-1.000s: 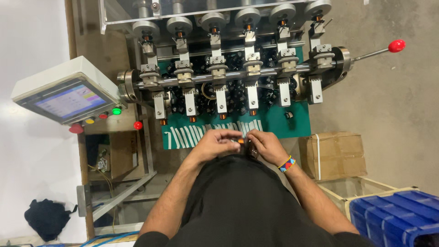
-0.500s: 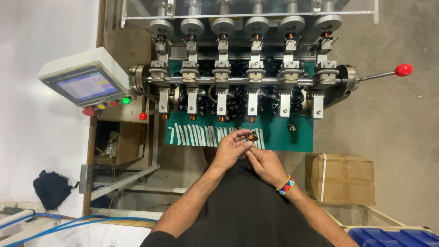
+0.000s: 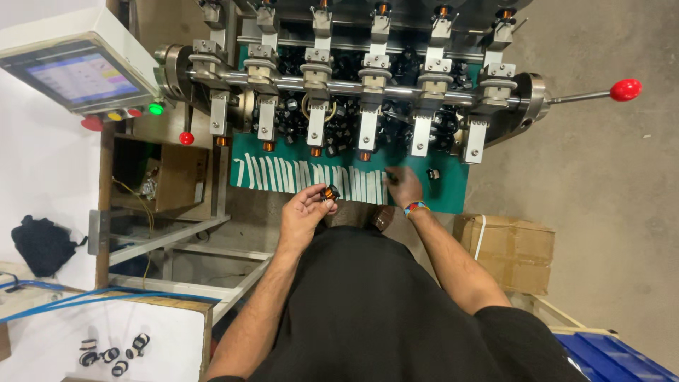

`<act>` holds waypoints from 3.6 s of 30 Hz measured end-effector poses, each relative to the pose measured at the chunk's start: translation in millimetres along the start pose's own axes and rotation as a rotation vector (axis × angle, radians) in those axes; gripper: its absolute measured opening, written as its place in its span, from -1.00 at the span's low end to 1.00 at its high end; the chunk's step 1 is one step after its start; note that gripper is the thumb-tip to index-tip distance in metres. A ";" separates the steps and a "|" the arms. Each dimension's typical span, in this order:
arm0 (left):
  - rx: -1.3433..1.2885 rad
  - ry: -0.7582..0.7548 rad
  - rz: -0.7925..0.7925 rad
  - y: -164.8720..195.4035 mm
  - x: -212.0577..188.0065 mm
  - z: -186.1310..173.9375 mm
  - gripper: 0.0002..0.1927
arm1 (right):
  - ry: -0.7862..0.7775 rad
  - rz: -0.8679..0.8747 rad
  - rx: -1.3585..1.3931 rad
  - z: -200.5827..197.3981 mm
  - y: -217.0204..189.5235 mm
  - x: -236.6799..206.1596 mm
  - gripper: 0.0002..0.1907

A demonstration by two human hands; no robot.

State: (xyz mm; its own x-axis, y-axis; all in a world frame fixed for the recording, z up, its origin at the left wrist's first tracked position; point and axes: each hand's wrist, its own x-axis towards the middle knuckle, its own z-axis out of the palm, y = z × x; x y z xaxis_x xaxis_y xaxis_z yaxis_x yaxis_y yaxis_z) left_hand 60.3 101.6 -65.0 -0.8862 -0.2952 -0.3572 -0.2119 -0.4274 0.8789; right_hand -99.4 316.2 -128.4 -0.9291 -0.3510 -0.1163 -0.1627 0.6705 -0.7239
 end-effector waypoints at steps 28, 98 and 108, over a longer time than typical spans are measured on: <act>0.836 -0.436 0.719 122.8 23.1 -29.7 -0.55 | -0.153 0.112 0.109 -12.4 -186.9 -71.5 -0.67; 0.226 -0.151 -0.338 -12.6 101.7 56.7 -0.80 | -0.373 0.116 0.750 -26.4 -46.7 -9.6 -0.54; 0.500 -0.306 -0.062 40.5 46.4 -24.5 -0.66 | -0.263 0.552 1.007 17.4 -84.2 3.5 -0.61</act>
State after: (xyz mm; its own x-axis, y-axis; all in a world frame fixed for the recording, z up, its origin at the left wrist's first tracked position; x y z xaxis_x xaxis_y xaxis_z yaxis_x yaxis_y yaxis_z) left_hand 20.7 49.7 -53.7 -0.9289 0.0091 -0.3703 -0.3697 0.0410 0.9283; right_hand -83.2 247.1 -79.7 -0.6752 -0.3778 -0.6335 0.6851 -0.0031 -0.7284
